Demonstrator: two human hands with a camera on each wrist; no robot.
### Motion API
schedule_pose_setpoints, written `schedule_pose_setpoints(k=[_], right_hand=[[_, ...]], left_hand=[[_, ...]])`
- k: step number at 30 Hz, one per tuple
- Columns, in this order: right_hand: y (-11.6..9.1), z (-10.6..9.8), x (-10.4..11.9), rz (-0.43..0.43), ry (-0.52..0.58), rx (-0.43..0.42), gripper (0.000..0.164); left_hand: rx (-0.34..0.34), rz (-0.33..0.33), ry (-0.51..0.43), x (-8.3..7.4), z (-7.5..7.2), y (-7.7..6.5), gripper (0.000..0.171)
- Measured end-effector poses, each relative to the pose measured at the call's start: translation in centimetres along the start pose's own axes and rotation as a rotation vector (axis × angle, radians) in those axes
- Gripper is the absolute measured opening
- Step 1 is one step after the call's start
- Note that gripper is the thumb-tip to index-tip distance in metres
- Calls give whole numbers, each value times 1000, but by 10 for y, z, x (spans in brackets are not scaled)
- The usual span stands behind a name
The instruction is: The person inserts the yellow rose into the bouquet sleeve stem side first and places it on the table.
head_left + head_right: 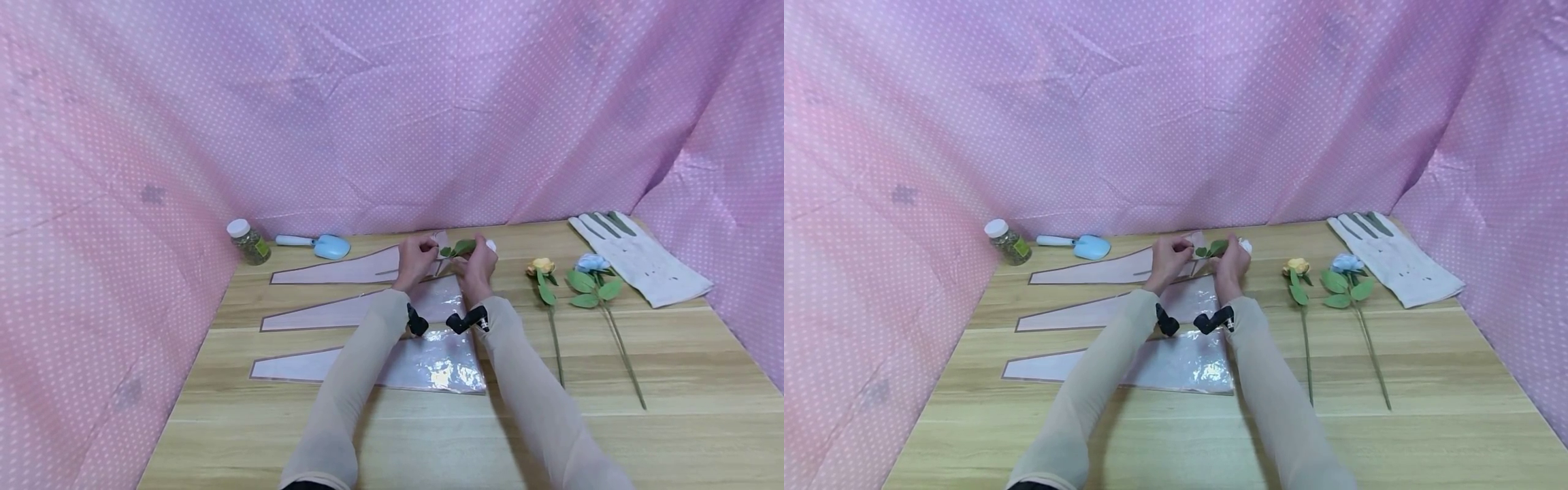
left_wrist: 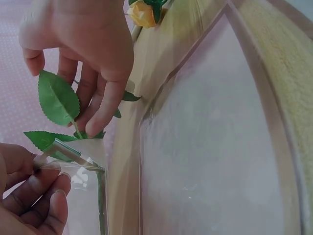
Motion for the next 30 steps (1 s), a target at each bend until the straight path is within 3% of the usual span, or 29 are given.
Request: schedule_pose_setpoints(k=[5, 12, 17, 21, 25, 30], right_hand=[[-5, -2, 6, -33, -164, 27, 32], [-8, -6, 26, -192, -364, 89, 33], [-13, -12, 39, -278, -457, 105, 35], [-14, -20, 47, -338, -446, 73, 33], [-12, -31, 43, -257, -358, 32, 28], [-10, -37, 19, -5, -330, 61, 29]], left_hand=[[-13, -13, 0, 0, -2, -1, 12], [-4, -35, -22, 2, -2, 0, 13], [14, -53, -39, 4, -1, 0, 14], [18, -46, -43, 4, -2, 0, 15], [15, -37, -44, 4, -2, -1, 15], [5, -31, -50, 2, -2, 0, 14]])
Point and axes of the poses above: each hand's wrist, its own y-axis towards the middle knuckle, its own z-axis out of the palm, x = y × z, the point moved 7 cm from there along y, towards the middle knuckle, and after that the axes turned 12 degrees about y, right-handed, at the moved point
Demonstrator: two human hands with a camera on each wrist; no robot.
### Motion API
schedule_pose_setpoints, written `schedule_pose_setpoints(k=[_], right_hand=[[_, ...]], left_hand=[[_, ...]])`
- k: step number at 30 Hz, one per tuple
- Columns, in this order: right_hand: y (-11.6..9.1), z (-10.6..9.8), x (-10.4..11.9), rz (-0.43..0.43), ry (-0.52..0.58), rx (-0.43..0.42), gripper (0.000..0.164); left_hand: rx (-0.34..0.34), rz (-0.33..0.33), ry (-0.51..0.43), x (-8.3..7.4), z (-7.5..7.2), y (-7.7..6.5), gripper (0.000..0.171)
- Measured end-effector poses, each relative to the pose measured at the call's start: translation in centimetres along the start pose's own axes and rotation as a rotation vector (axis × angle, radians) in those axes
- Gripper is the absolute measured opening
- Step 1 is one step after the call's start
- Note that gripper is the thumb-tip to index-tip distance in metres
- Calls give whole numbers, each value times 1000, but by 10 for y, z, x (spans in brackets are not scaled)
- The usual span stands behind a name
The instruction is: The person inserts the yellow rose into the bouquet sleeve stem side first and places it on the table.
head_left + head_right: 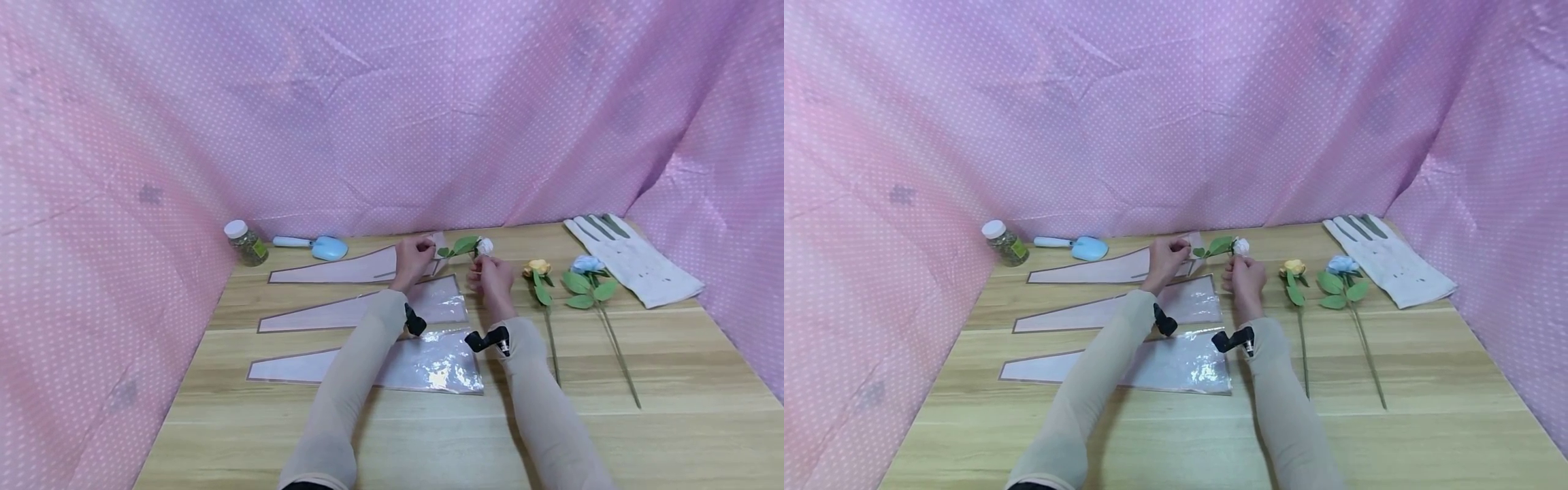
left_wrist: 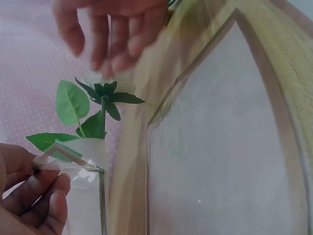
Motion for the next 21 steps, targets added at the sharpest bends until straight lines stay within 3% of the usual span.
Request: schedule_pose_setpoints(k=[4, 9, 15, 21], right_hand=[[1, 9, -13, 110, 46, 61, 27], [4, 19, -20, 174, 168, 92, 33], [6, 36, -23, 249, 436, 146, 46], [8, 43, -24, 315, 592, 139, 22]], left_hand=[[-8, 2, 2, -2, -2, 0, 13], [-27, 0, 26, -5, -5, 0, 12], [-31, -13, 31, -5, -8, 0, 11], [-35, 18, 34, -7, -6, -2, 11]])
Point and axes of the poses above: each hand's wrist, its own y-axis towards the middle knuckle, its own z-axis out of the palm, x = y × z, the point moved 7 cm from there along y, towards the middle knuckle, and after that the axes turned 12 degrees about y, right-handed, at the moved point
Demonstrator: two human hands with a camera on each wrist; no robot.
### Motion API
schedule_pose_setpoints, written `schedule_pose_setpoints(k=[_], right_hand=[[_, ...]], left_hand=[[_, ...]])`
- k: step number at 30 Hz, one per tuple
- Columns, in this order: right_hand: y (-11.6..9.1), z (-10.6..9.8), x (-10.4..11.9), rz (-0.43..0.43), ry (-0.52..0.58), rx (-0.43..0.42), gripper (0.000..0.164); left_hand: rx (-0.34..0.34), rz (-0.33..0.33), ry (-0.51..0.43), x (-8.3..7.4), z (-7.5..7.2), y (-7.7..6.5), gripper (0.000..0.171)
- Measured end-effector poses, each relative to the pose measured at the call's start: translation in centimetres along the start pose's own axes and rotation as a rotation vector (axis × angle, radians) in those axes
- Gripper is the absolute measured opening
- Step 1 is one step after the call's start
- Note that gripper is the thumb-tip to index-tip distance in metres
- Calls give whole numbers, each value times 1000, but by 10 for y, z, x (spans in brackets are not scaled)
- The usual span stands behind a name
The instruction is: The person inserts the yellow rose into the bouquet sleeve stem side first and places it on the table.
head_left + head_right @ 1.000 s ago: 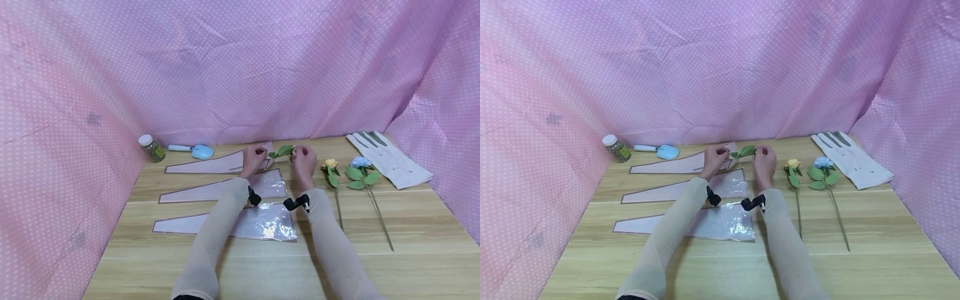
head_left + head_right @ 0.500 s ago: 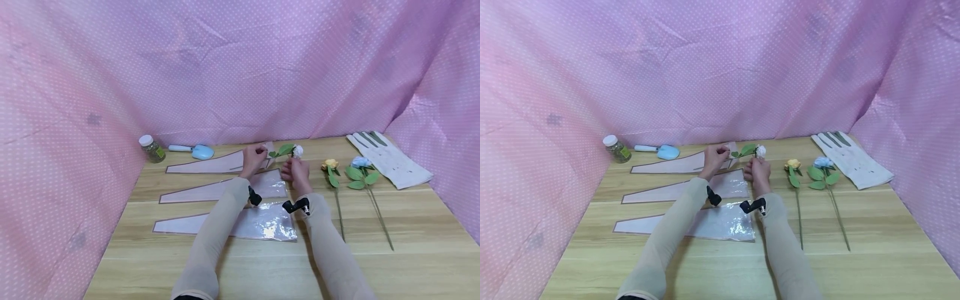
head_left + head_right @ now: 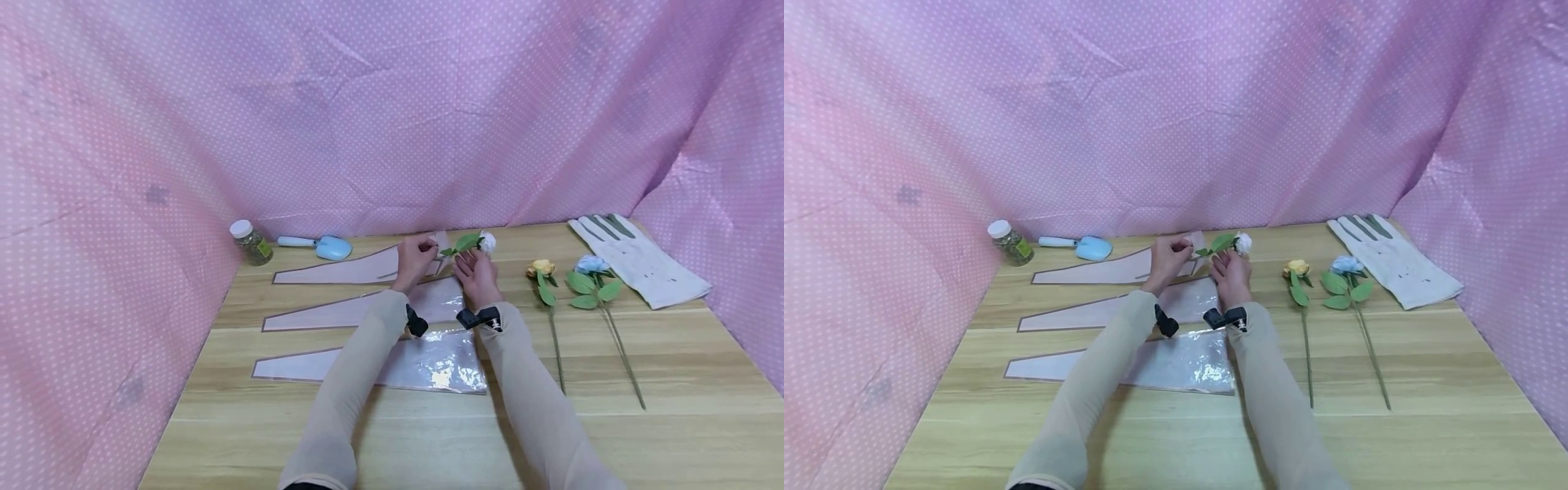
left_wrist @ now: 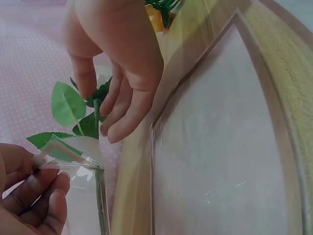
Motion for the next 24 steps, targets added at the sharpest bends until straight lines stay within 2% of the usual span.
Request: schedule_pose_setpoints(k=[5, 10, 17, 24], right_hand=[[3, -1, 3, -24, 52, -50, 12], [5, -2, 7, -112, 61, -86, 9], [7, -1, 10, -244, -50, -59, 9], [11, 2, 6, -248, -91, -47, 12]], left_hand=[[8, -22, -30, 2, 2, -1, 12], [12, -25, -47, 2, 2, 0, 11], [34, -27, -43, -1, 4, 1, 11], [42, -6, -63, -5, 5, 3, 10]])
Point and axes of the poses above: each hand's wrist, its own y-axis towards the middle knuckle, its own z-axis out of the palm, x = y × z, the point moved 7 cm from there along y, towards the middle knuckle, and after that the axes turned 12 degrees about y, right-handed, at the moved point
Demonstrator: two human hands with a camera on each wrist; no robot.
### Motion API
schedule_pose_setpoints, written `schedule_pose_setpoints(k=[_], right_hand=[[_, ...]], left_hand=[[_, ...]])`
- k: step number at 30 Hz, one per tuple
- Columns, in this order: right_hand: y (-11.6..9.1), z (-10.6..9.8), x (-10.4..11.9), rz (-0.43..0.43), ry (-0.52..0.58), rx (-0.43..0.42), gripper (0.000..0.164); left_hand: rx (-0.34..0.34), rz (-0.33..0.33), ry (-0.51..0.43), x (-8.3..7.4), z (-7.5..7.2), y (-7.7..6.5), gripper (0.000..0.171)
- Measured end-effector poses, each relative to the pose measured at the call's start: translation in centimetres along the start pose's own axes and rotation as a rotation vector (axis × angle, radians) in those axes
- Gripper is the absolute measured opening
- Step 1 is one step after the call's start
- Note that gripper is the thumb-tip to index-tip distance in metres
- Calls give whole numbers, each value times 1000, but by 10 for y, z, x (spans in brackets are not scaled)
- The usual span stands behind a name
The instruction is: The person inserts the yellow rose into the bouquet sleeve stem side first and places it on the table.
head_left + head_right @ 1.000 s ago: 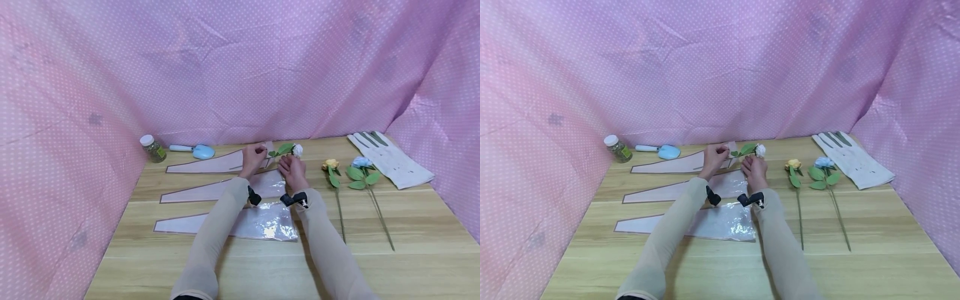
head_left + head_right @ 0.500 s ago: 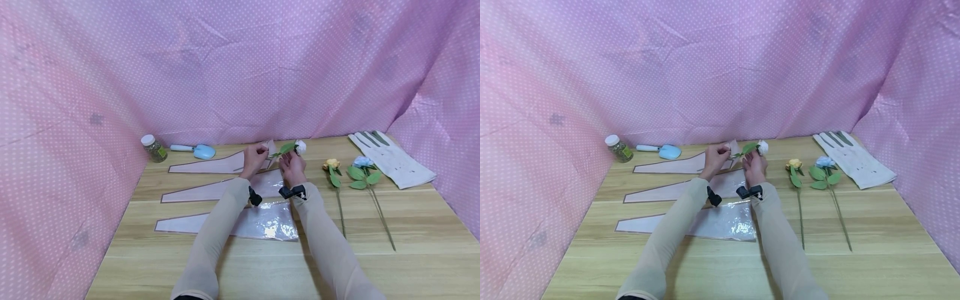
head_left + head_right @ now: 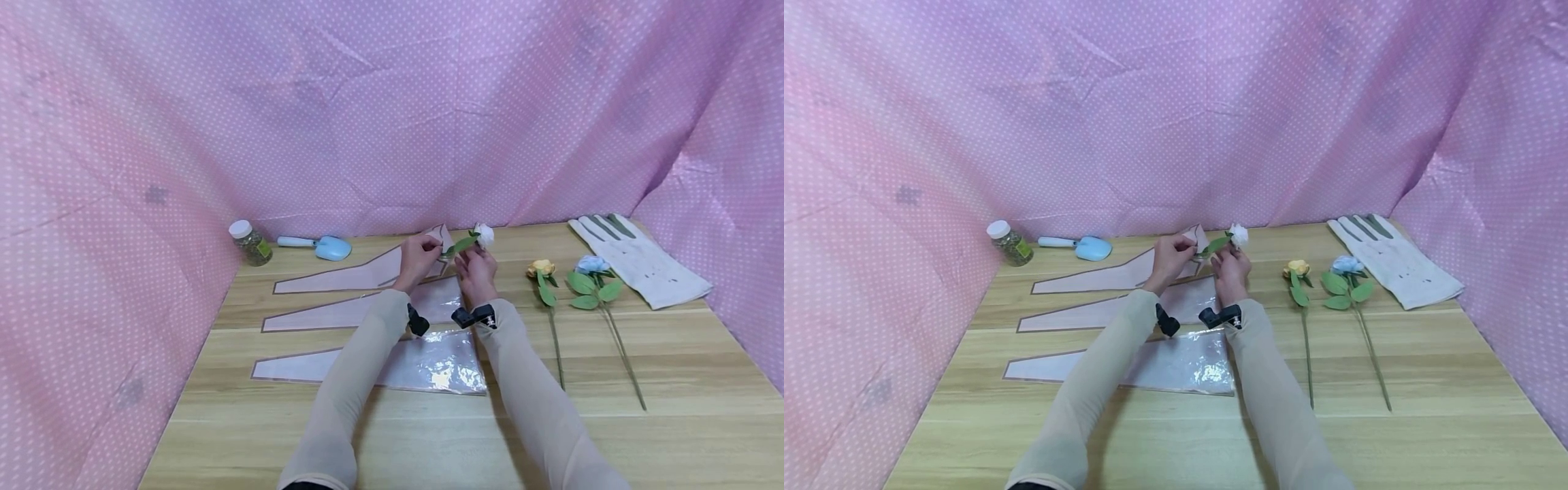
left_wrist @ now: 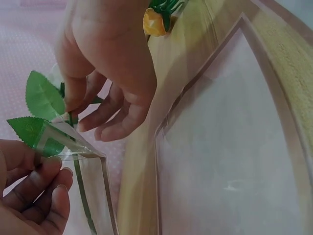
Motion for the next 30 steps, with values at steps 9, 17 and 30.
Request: schedule_pose_setpoints(k=[9, 17, 30], right_hand=[[-1, 9, -1, -40, 7, 74, 12], [-1, 13, -1, -76, 34, 80, 22], [-4, 17, 7, -152, 105, 79, 16]], left_hand=[[19, 7, 12, -3, -1, 1, 11], [22, 34, 13, -5, -1, 3, 10], [84, 29, -44, -5, 2, 4, 18]])
Point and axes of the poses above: each hand's wrist, its own y-axis towards the middle knuckle, its own z-axis out of the palm, x = y × z, the point moved 7 cm from there along y, towards the middle knuckle, and after that the axes turned 12 degrees about y, right-handed, at the moved point
